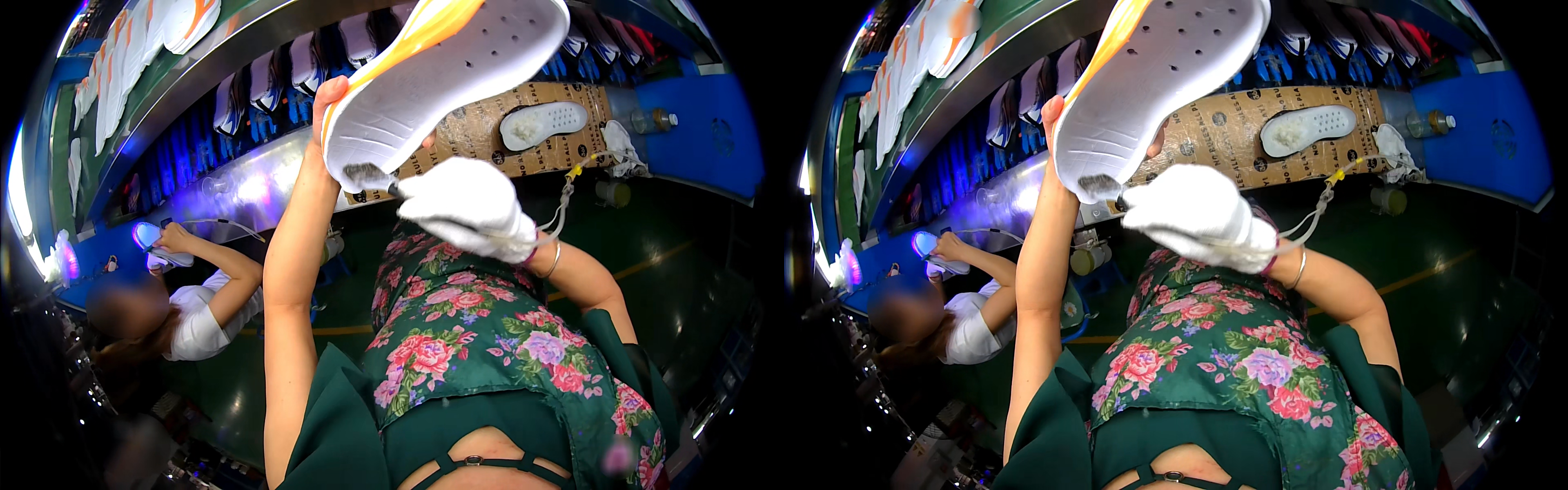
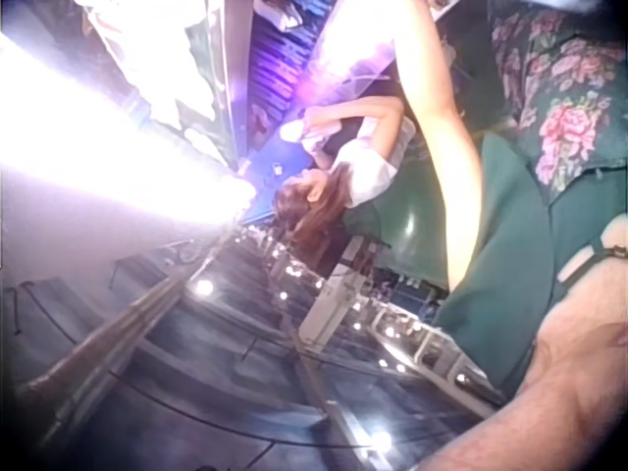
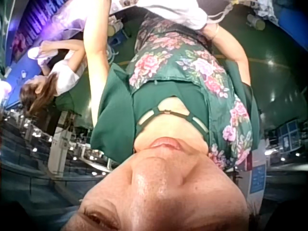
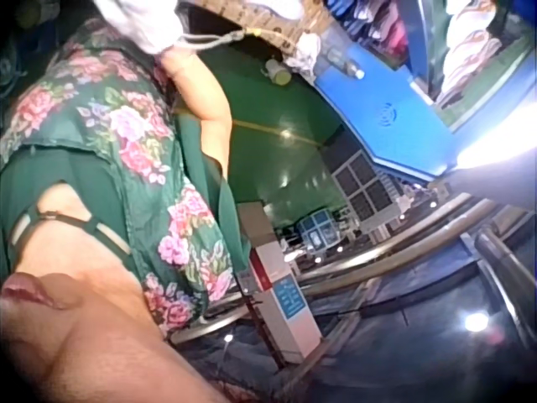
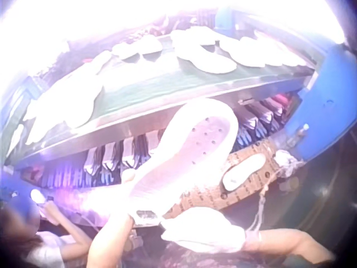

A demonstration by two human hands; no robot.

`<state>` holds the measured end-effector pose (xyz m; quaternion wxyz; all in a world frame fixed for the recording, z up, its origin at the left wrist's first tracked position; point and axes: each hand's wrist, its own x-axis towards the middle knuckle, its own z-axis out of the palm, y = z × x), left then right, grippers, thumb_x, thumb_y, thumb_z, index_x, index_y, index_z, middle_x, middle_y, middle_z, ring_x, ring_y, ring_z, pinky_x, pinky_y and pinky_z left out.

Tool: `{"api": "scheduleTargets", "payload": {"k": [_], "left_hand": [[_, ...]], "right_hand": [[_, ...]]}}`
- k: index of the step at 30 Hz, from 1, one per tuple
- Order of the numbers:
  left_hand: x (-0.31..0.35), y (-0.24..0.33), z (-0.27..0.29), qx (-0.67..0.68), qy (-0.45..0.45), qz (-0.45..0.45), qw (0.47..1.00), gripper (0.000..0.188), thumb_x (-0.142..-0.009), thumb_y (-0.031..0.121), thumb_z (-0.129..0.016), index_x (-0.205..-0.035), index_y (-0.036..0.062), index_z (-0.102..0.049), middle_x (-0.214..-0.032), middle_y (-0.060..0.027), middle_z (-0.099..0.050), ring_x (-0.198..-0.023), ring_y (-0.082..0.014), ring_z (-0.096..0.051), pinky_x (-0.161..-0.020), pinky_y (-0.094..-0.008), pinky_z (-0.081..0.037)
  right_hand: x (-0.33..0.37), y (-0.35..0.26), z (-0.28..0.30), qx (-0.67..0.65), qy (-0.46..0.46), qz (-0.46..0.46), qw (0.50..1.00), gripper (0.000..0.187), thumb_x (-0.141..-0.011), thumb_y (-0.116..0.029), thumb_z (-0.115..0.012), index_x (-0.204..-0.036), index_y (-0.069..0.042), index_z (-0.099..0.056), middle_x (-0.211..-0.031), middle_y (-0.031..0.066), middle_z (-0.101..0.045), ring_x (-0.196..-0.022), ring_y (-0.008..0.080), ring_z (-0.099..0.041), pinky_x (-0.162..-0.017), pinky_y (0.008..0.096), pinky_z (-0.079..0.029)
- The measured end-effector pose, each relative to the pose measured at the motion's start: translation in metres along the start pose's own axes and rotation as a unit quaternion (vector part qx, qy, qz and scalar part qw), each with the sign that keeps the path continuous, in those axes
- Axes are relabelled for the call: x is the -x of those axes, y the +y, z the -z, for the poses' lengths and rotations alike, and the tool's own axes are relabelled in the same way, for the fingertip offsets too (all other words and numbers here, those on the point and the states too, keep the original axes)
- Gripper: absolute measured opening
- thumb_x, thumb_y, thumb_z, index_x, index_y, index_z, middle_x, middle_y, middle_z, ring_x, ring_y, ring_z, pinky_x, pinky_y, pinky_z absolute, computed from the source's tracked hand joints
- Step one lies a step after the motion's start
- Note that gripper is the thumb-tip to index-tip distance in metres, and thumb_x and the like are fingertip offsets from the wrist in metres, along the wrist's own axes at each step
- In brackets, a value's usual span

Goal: The person applies a dark adhesive substance to the inner surface of shoe outsoles using a brush, picking them up from a pile and placing them onto a moving conveyor belt.

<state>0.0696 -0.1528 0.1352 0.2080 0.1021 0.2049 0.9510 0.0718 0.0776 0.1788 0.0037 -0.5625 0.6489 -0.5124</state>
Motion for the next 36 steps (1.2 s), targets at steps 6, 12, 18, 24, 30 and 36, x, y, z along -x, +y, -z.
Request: {"api": "scheduleTargets", "payload": {"k": [6,12,18,24,30,36], "left_hand": [[0.010,-0.006,0.004,0.098,0.030,-0.014,0.995,0.094,-0.077,0.065,-0.062,-0.147,0.0051,-0.044,-0.132,-0.0274,-0.055,-0.107,-0.0500,-0.061,-0.079,-0.0482,-0.060],[0.018,-0.013,0.005,0.117,0.111,-0.079,0.984,0.114,-0.066,0.079,-0.068,-0.142,-0.0022,-0.046,-0.127,-0.0235,-0.052,-0.107,-0.0347,-0.053,-0.086,-0.0492,-0.044],[0.021,-0.014,0.008,0.008,0.023,-0.100,0.995,0.111,-0.074,0.083,-0.055,-0.143,-0.0035,-0.044,-0.119,-0.0231,-0.055,-0.085,-0.0330,-0.055,-0.070,-0.0452,-0.039],[0.041,-0.046,-0.018,0.134,0.201,-0.120,0.963,0.089,-0.086,0.068,-0.049,-0.150,0.0062,-0.041,-0.132,-0.0233,-0.056,-0.106,-0.0429,-0.062,-0.082,-0.0590,-0.055],[0.039,-0.084,-0.028,0.156,0.149,-0.077,0.973,0.093,-0.084,0.074,-0.047,-0.148,0.0058,-0.043,-0.122,-0.0222,-0.055,-0.092,-0.0391,-0.056,-0.078,-0.0527,-0.050],[0.037,-0.068,-0.040,0.129,0.332,-0.134,0.925,0.093,-0.084,0.073,-0.051,-0.147,0.0053,-0.041,-0.113,-0.0218,-0.056,-0.094,-0.0407,-0.056,-0.072,-0.0496,-0.054]], "right_hand": [[-0.005,-0.002,-0.006,-0.183,0.062,-0.166,0.967,0.015,-0.077,-0.004,-0.080,-0.091,-0.005,-0.077,-0.093,0.0113,-0.076,-0.081,0.0216,-0.072,-0.073,0.0319,-0.056],[0.000,-0.009,-0.016,-0.157,0.025,-0.143,0.977,0.018,-0.077,-0.007,-0.081,-0.094,-0.010,-0.077,-0.094,0.0074,-0.076,-0.082,0.0200,-0.072,-0.075,0.0321,-0.057],[0.000,-0.005,-0.015,-0.218,0.005,-0.234,0.947,0.015,-0.077,-0.005,-0.082,-0.091,-0.002,-0.077,-0.096,0.0102,-0.077,-0.086,0.0187,-0.072,-0.079,0.0315,-0.057],[-0.030,0.004,0.031,-0.059,0.037,-0.165,0.984,0.014,-0.080,-0.007,-0.079,-0.095,-0.005,-0.078,-0.095,0.0091,-0.076,-0.085,0.0193,-0.071,-0.077,0.0332,-0.056],[-0.051,0.058,0.067,0.195,0.148,0.013,0.969,0.021,-0.080,-0.004,-0.076,-0.101,-0.007,-0.075,-0.099,0.0113,-0.074,-0.085,0.0241,-0.071,-0.076,0.0331,-0.056],[-0.011,-0.012,0.008,0.077,0.025,-0.007,0.997,0.021,-0.077,-0.001,-0.077,-0.097,-0.005,-0.075,-0.092,0.0113,-0.074,-0.083,0.0270,-0.071,-0.075,0.0362,-0.057]]}}
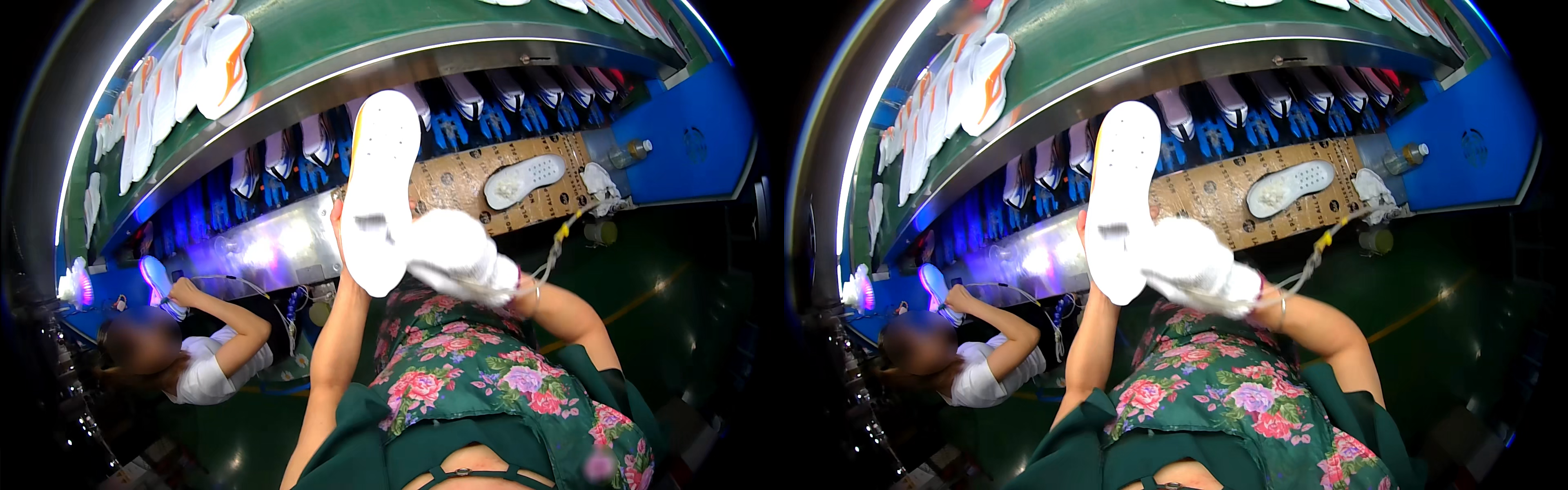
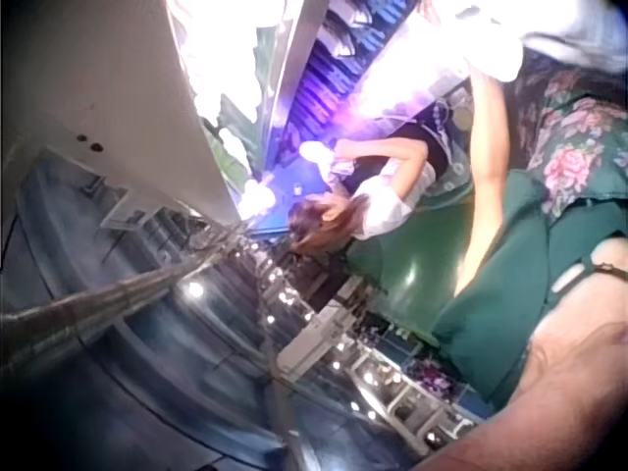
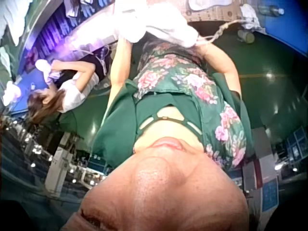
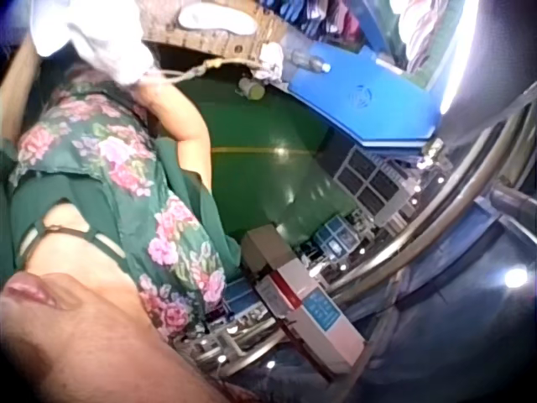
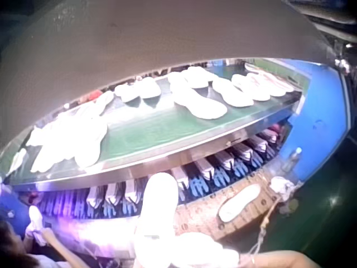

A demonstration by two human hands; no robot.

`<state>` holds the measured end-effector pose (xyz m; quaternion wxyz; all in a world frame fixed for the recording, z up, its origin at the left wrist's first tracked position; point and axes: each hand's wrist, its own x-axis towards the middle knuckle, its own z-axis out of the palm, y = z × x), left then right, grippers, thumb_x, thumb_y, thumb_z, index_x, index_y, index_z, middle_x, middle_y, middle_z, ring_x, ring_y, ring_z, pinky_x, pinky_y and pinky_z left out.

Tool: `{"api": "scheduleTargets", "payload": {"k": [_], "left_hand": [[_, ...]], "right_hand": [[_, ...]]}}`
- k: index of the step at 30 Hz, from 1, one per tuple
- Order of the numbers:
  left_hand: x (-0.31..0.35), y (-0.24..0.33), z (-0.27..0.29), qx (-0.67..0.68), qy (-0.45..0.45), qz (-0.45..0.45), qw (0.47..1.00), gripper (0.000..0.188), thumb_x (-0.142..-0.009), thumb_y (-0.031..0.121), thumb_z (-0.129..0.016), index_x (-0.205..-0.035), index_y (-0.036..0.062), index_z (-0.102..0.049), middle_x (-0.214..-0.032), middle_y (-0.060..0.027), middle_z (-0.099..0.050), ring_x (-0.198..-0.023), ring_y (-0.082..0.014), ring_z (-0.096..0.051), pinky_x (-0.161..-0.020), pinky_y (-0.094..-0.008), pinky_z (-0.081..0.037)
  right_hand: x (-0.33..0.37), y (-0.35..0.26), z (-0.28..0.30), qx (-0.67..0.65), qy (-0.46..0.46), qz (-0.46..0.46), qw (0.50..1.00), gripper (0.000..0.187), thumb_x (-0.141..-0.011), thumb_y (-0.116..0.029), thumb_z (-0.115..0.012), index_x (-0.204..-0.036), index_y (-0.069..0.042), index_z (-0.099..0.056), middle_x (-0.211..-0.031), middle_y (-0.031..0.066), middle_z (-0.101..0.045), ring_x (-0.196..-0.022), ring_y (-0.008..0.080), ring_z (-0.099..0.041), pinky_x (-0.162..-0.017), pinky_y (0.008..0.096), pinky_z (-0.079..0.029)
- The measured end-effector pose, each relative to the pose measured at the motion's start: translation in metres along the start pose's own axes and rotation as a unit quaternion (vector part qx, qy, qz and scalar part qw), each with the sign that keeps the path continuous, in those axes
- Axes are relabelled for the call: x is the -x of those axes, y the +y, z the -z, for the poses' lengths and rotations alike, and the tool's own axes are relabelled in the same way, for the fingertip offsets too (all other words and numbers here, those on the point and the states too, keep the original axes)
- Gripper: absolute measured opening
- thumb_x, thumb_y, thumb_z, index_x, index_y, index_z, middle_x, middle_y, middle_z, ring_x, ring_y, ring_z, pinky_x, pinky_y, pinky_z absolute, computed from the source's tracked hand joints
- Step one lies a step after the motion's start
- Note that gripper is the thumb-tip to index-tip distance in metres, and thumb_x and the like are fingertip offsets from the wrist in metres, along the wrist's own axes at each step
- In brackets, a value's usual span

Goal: The person applies a dark adhesive substance to the inner surface of shoe outsoles using a brush, picking them up from a pile and placing them onto a moving conveyor belt.

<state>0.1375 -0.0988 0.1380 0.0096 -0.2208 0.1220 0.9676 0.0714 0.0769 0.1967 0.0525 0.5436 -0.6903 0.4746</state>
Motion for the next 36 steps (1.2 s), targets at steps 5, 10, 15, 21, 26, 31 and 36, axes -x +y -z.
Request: {"api": "scheduleTargets", "payload": {"k": [5,10,15,21,26,31,36], "left_hand": [[0.017,0.007,0.012,0.116,-0.263,0.075,0.955,0.098,-0.086,0.075,-0.055,-0.141,-0.0043,-0.036,-0.121,-0.0231,-0.050,-0.094,-0.0384,-0.055,-0.077,-0.0512,-0.054],[0.023,0.004,0.015,0.199,-0.294,0.054,0.933,0.085,-0.093,0.069,-0.050,-0.144,0.0025,-0.034,-0.120,-0.0216,-0.044,-0.088,-0.0350,-0.048,-0.071,-0.0513,-0.056],[0.026,0.006,-0.003,0.237,-0.320,0.080,0.914,0.084,-0.094,0.067,-0.053,-0.142,0.0010,-0.032,-0.120,-0.0203,-0.042,-0.089,-0.0349,-0.046,-0.078,-0.0509,-0.055],[0.018,0.027,-0.026,0.167,-0.323,0.119,0.924,0.088,-0.087,0.059,-0.069,-0.148,0.0070,-0.031,-0.130,-0.0182,-0.036,-0.103,-0.0372,-0.046,-0.086,-0.0604,-0.051],[-0.004,0.039,-0.058,0.080,-0.432,0.095,0.893,0.101,-0.080,0.049,-0.081,-0.155,0.0158,-0.022,-0.146,-0.0287,-0.026,-0.116,-0.0521,-0.045,-0.081,-0.0709,-0.053],[-0.064,0.067,-0.115,-0.059,-0.449,-0.027,0.891,0.113,-0.075,0.062,-0.079,-0.155,0.0044,-0.023,-0.146,-0.0343,-0.034,-0.110,-0.0504,-0.058,-0.073,-0.0605,-0.062],[-0.155,0.089,-0.149,0.112,-0.285,0.043,0.951,0.098,-0.095,0.076,-0.029,-0.159,0.0049,-0.009,-0.159,-0.0342,-0.010,-0.146,-0.0524,-0.016,-0.120,-0.0594,-0.026]], "right_hand": [[-0.001,-0.012,0.037,-0.440,-0.007,-0.286,0.851,0.012,-0.073,-0.001,-0.082,-0.082,0.004,-0.075,-0.090,0.0179,-0.076,-0.081,0.0233,-0.072,-0.073,0.0325,-0.057],[0.034,0.021,0.044,-0.632,0.191,-0.268,0.702,0.016,-0.077,0.006,-0.070,-0.092,0.005,-0.072,-0.106,0.0222,-0.072,-0.092,0.0277,-0.072,-0.079,0.0352,-0.059],[0.065,0.032,0.043,-0.646,0.304,-0.314,0.625,0.022,-0.084,0.006,-0.065,-0.104,0.000,-0.069,-0.109,0.0188,-0.071,-0.095,0.0268,-0.070,-0.076,0.0305,-0.058],[0.091,0.036,0.036,-0.622,0.393,-0.333,0.590,0.014,-0.088,0.004,-0.064,-0.100,0.001,-0.071,-0.110,0.0185,-0.070,-0.090,0.0213,-0.068,-0.072,0.0286,-0.057],[0.107,0.035,0.033,-0.584,0.439,-0.363,0.578,0.017,-0.089,0.004,-0.063,-0.103,-0.001,-0.071,-0.106,0.0160,-0.072,-0.082,0.0192,-0.067,-0.068,0.0276,-0.056],[0.116,0.036,0.029,-0.569,0.449,-0.364,0.585,0.014,-0.087,0.005,-0.067,-0.099,0.000,-0.072,-0.108,0.0182,-0.071,-0.086,0.0192,-0.068,-0.071,0.0270,-0.057],[0.115,0.038,0.014,-0.526,0.437,-0.390,0.617,0.016,-0.086,0.006,-0.066,-0.101,0.002,-0.072,-0.105,0.0181,-0.072,-0.081,0.0193,-0.069,-0.069,0.0258,-0.057]]}}
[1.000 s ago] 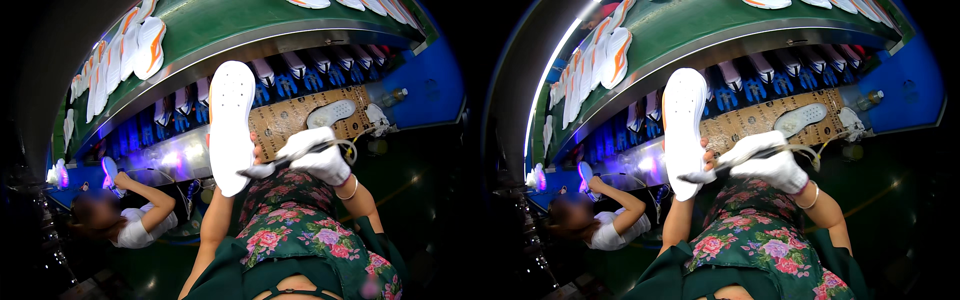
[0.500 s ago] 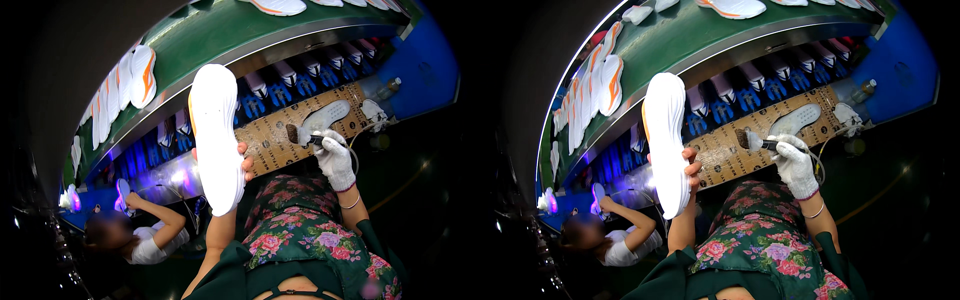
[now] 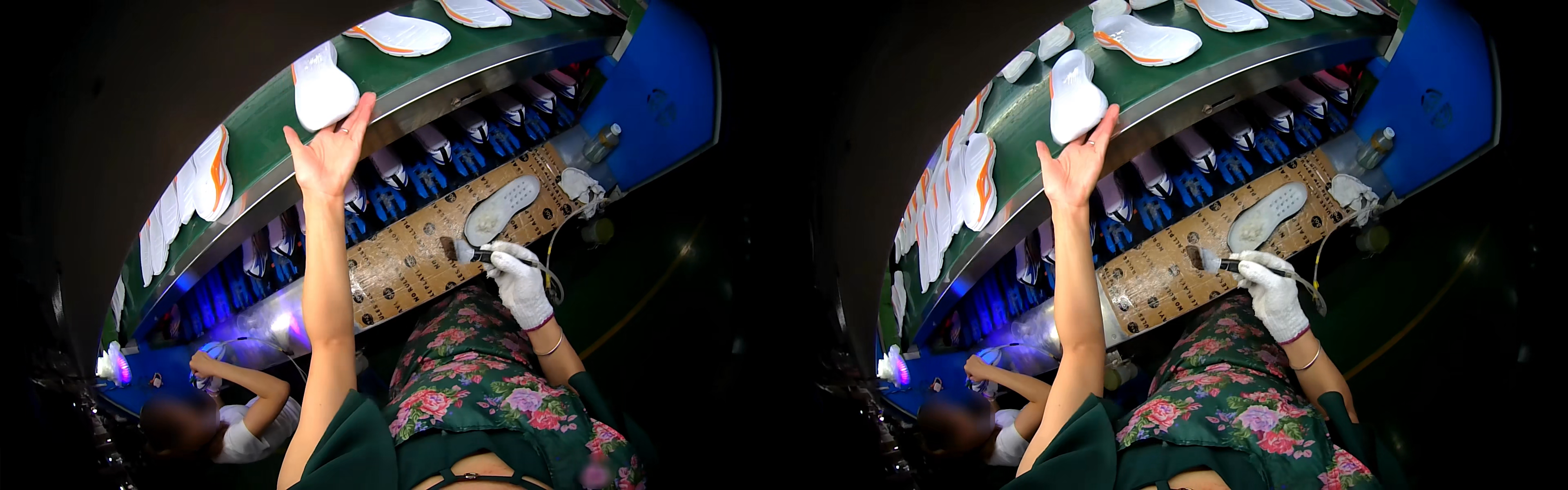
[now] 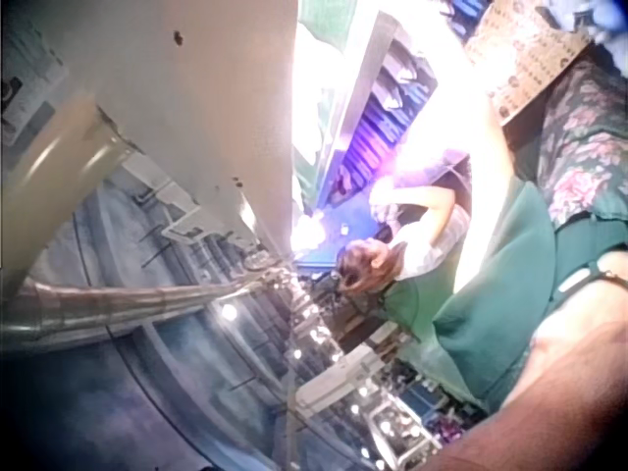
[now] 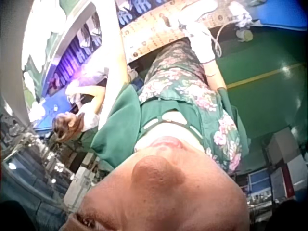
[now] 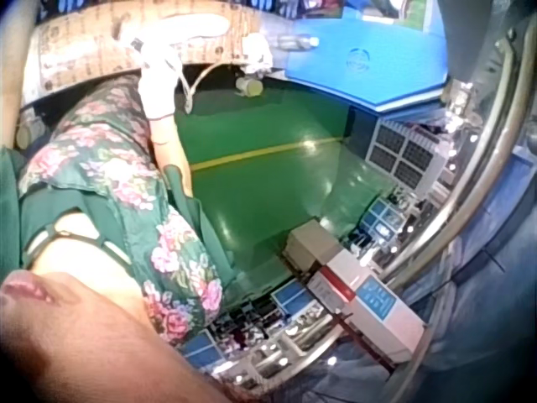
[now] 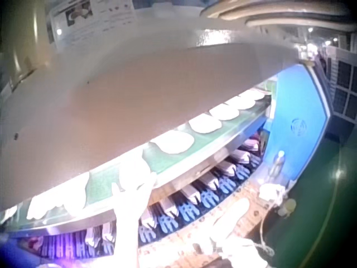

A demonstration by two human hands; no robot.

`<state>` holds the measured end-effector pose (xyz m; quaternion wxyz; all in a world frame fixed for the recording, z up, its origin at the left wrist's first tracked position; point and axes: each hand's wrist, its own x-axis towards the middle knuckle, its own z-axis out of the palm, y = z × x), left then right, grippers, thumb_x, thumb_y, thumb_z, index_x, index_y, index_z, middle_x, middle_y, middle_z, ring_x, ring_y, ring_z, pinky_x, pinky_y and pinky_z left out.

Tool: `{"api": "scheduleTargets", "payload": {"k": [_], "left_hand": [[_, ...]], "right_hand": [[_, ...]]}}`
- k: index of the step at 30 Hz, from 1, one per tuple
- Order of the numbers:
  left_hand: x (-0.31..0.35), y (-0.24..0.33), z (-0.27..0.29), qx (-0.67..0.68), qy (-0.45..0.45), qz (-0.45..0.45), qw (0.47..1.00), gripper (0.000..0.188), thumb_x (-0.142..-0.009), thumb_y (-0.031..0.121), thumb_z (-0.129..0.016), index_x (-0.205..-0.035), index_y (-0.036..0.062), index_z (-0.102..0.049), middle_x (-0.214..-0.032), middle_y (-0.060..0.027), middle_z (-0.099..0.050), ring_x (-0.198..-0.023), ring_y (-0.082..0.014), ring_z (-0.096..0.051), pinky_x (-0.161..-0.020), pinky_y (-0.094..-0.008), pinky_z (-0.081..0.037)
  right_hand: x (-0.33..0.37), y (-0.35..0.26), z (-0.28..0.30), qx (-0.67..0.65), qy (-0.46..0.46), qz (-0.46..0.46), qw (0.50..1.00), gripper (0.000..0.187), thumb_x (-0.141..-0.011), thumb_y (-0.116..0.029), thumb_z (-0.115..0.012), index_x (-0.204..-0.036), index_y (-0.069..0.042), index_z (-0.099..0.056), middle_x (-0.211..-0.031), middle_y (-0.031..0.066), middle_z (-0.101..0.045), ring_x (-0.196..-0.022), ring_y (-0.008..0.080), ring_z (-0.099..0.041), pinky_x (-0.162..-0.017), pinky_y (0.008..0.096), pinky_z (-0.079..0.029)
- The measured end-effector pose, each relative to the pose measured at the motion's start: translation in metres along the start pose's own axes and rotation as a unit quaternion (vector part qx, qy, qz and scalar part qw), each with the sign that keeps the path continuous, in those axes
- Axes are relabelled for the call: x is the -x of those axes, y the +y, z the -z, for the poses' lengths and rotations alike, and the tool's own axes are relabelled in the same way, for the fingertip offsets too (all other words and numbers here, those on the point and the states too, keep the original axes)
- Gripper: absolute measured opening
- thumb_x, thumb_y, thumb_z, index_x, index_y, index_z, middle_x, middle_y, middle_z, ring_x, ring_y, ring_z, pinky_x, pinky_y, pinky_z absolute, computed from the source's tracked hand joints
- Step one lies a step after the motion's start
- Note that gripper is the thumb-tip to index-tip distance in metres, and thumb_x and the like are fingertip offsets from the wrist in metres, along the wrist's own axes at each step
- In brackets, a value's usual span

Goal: The person applies a dark adhesive substance to the inner surface of shoe outsoles using a brush, picking them up from a pile and placing them onto a moving conveyor belt.

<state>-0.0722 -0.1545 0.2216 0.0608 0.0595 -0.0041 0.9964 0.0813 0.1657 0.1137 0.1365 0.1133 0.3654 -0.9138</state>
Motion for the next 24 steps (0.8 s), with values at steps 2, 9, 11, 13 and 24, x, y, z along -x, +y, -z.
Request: {"api": "scheduleTargets", "payload": {"k": [2,9,11,13,24], "left_hand": [[0.006,-0.029,-0.010,-0.029,0.065,0.017,0.997,0.106,-0.091,0.080,-0.025,-0.159,0.0033,0.002,-0.160,-0.0355,-0.006,-0.148,-0.0509,-0.015,-0.120,-0.0580,-0.027],[0.015,-0.011,-0.020,-0.769,0.120,-0.309,0.546,0.086,-0.083,0.031,-0.080,-0.151,0.0030,-0.034,-0.135,-0.0281,-0.044,-0.124,-0.0394,-0.050,-0.105,-0.0487,-0.045],[-0.014,0.013,-0.013,-0.865,0.149,-0.309,0.367,0.103,-0.075,0.039,-0.085,-0.155,0.0079,-0.029,-0.135,-0.0307,-0.044,-0.122,-0.0390,-0.051,-0.103,-0.0496,-0.044],[-0.047,0.013,-0.009,-0.902,0.161,-0.290,0.275,0.115,-0.069,0.044,-0.088,-0.158,0.0107,-0.023,-0.134,-0.0329,-0.044,-0.122,-0.0404,-0.049,-0.103,-0.0516,-0.042],[-0.004,0.025,-0.013,-0.885,0.120,-0.326,0.309,0.108,-0.073,0.050,-0.086,-0.155,0.0067,-0.031,-0.149,-0.0291,-0.024,-0.139,-0.0451,-0.032,-0.115,-0.0501,-0.032]], "right_hand": [[0.003,0.005,0.010,0.024,0.019,-0.005,1.000,0.016,-0.086,0.006,-0.067,-0.101,0.003,-0.072,-0.103,0.0171,-0.073,-0.078,0.0179,-0.068,-0.068,0.0255,-0.056],[0.012,0.018,0.003,0.066,0.028,-0.052,0.996,0.018,-0.087,0.001,-0.068,-0.105,0.003,-0.071,-0.099,0.0124,-0.073,-0.077,0.0151,-0.067,-0.067,0.0243,-0.052],[0.008,0.025,0.000,0.092,0.013,-0.064,0.994,0.018,-0.088,-0.001,-0.069,-0.106,0.003,-0.072,-0.095,0.0104,-0.073,-0.076,0.0145,-0.068,-0.067,0.0237,-0.051],[0.007,0.025,0.002,0.114,-0.002,-0.058,0.992,0.019,-0.088,-0.002,-0.071,-0.106,0.003,-0.072,-0.093,0.0095,-0.074,-0.076,0.0140,-0.068,-0.067,0.0237,-0.052],[0.010,0.026,0.008,0.139,0.053,-0.053,0.987,0.022,-0.085,-0.001,-0.072,-0.106,0.004,-0.071,-0.095,0.0125,-0.075,-0.076,0.0163,-0.070,-0.066,0.0243,-0.054]]}}
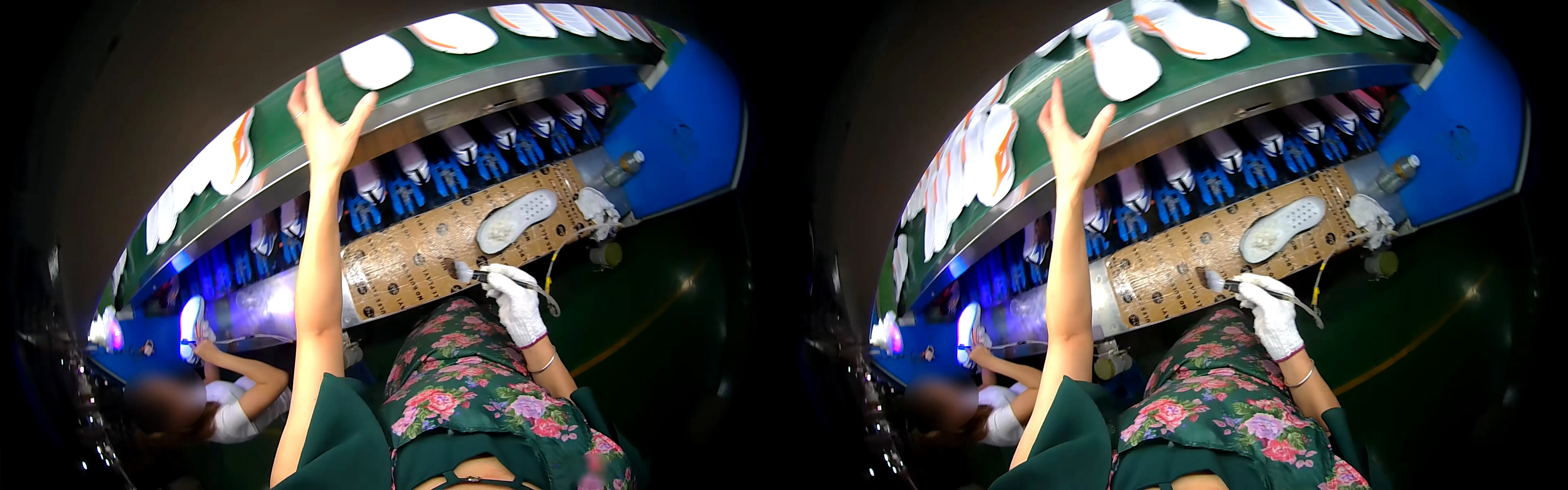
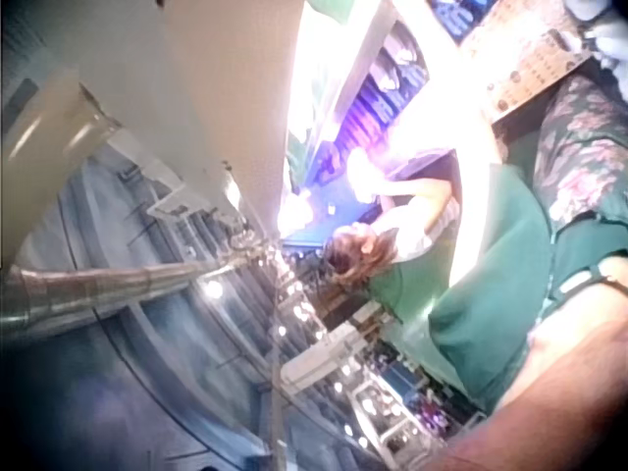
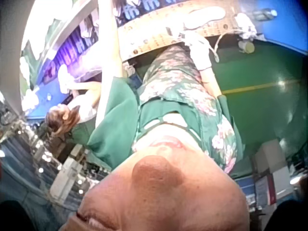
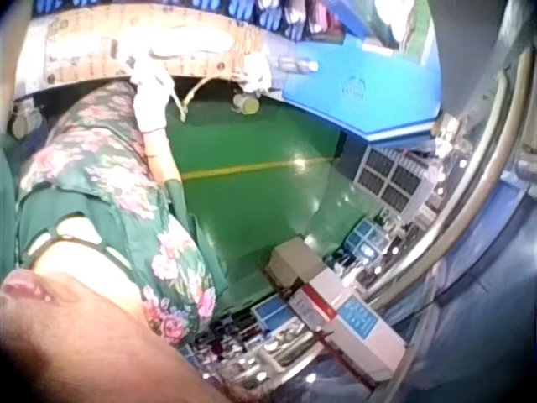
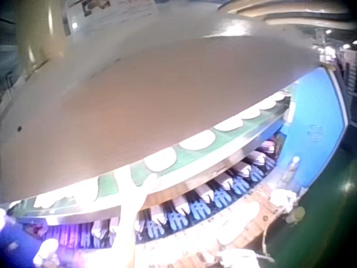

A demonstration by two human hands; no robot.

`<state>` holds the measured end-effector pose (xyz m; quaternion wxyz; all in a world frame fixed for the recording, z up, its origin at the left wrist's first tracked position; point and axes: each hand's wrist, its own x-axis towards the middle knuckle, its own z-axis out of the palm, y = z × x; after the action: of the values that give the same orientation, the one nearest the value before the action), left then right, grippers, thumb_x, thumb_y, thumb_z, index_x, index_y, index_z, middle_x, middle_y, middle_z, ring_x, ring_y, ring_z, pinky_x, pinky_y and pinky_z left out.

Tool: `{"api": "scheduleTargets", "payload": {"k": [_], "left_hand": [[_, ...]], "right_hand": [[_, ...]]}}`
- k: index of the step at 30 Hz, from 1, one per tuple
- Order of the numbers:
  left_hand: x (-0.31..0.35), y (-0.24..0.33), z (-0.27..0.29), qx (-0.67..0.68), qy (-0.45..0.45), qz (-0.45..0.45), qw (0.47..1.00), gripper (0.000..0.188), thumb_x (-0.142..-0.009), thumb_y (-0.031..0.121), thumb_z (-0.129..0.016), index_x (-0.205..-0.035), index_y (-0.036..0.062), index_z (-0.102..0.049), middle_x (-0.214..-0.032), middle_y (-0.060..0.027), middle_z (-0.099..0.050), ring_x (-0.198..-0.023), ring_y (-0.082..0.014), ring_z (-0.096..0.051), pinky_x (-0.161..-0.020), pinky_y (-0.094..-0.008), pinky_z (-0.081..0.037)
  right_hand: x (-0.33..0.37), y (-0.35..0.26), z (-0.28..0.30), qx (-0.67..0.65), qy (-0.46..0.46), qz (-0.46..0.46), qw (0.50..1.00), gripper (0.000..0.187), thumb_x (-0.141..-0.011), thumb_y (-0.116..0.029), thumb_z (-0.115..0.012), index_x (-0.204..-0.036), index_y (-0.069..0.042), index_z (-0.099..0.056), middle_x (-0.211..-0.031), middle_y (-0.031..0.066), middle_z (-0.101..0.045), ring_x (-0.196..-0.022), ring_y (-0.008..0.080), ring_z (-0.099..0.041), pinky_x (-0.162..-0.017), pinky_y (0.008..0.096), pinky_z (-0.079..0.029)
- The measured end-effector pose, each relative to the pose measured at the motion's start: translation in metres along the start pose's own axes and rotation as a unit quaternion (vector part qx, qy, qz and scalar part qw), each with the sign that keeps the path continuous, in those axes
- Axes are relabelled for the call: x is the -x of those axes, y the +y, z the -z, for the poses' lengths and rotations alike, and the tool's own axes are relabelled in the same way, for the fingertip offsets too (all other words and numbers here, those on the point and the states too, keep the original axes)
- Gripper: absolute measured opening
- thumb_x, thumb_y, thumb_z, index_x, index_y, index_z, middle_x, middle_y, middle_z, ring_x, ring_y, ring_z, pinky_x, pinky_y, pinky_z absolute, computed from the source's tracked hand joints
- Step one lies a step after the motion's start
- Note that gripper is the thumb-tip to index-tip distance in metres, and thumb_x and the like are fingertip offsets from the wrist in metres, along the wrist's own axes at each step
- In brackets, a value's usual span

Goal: The person applies a dark adhesive substance to the inner surface of shoe outsoles using a brush, picking them up from a pile and placing them onto a moving conveyor belt.

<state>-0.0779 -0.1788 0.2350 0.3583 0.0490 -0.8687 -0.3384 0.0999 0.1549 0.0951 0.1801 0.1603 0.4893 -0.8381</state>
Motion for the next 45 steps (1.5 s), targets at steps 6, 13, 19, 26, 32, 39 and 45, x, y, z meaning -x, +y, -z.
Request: {"api": "scheduleTargets", "payload": {"k": [6,13,19,26,32,39,45], "left_hand": [[0.046,-0.101,0.153,-0.371,0.138,0.090,0.914,0.058,-0.072,0.040,-0.085,-0.118,0.0112,-0.065,-0.133,-0.0218,-0.047,-0.129,-0.0398,-0.036,-0.107,-0.0548,-0.030],[0.125,-0.082,0.183,0.189,0.173,0.056,0.965,0.025,-0.083,0.003,-0.076,-0.099,0.0048,-0.057,-0.129,-0.0127,-0.044,-0.125,-0.0255,-0.049,-0.102,-0.0361,-0.044],[0.214,-0.014,0.153,0.004,0.244,0.102,0.964,0.057,-0.078,-0.003,-0.068,-0.133,0.0055,-0.052,-0.143,-0.0138,-0.041,-0.131,-0.0278,-0.045,-0.114,-0.0425,-0.035],[0.214,-0.024,0.106,0.533,0.091,0.397,0.742,0.051,-0.073,0.009,-0.060,-0.121,-0.0051,-0.051,-0.107,-0.0158,-0.064,-0.095,-0.0258,-0.068,-0.084,-0.0353,-0.058],[0.261,-0.001,0.090,0.621,-0.024,0.415,0.665,0.085,-0.063,0.006,-0.056,-0.144,-0.0030,-0.032,-0.125,-0.0199,-0.057,-0.110,-0.0306,-0.064,-0.096,-0.0407,-0.055],[0.272,0.014,0.078,0.737,-0.126,0.336,0.574,0.102,-0.072,0.036,-0.076,-0.155,0.0048,-0.026,-0.143,-0.0171,-0.051,-0.127,-0.0299,-0.057,-0.109,-0.0450,-0.045],[0.260,0.021,0.059,0.842,-0.010,0.339,0.420,0.117,-0.077,0.096,-0.019,-0.157,0.0101,-0.025,-0.151,-0.0114,-0.043,-0.135,-0.0296,-0.048,-0.112,-0.0462,-0.040]], "right_hand": [[-0.007,0.011,-0.020,0.004,-0.038,-0.031,0.999,0.023,-0.086,0.000,-0.070,-0.108,0.006,-0.069,-0.096,0.0151,-0.073,-0.075,0.0177,-0.067,-0.065,0.0254,-0.053],[-0.021,-0.001,-0.053,-0.020,-0.128,-0.048,0.990,0.024,-0.085,-0.001,-0.071,-0.108,0.007,-0.069,-0.098,0.0164,-0.073,-0.074,0.0177,-0.065,-0.068,0.0258,-0.052],[-0.010,-0.028,-0.096,-0.048,-0.167,-0.037,0.984,0.021,-0.086,0.000,-0.069,-0.106,0.004,-0.069,-0.108,0.0183,-0.071,-0.085,0.0209,-0.067,-0.074,0.0292,-0.055],[0.014,-0.057,-0.159,-0.017,-0.261,0.058,0.963,0.021,-0.083,0.008,-0.066,-0.103,0.002,-0.068,-0.112,0.0174,-0.069,-0.105,0.0294,-0.067,-0.088,0.0364,-0.057],[0.023,-0.062,-0.185,0.253,-0.334,0.267,0.868,0.016,-0.071,0.000,-0.080,-0.086,0.002,-0.074,-0.093,0.0133,-0.074,-0.090,0.0234,-0.070,-0.082,0.0339,-0.056],[0.011,-0.066,-0.177,0.291,-0.332,0.289,0.850,0.020,-0.073,-0.001,-0.082,-0.093,0.002,-0.077,-0.091,0.0113,-0.075,-0.082,0.0188,-0.070,-0.076,0.0316,-0.056],[0.004,-0.063,-0.182,0.289,-0.324,0.375,0.819,0.017,-0.074,-0.002,-0.081,-0.089,0.002,-0.075,-0.088,0.0136,-0.075,-0.080,0.0222,-0.071,-0.074,0.0321,-0.055]]}}
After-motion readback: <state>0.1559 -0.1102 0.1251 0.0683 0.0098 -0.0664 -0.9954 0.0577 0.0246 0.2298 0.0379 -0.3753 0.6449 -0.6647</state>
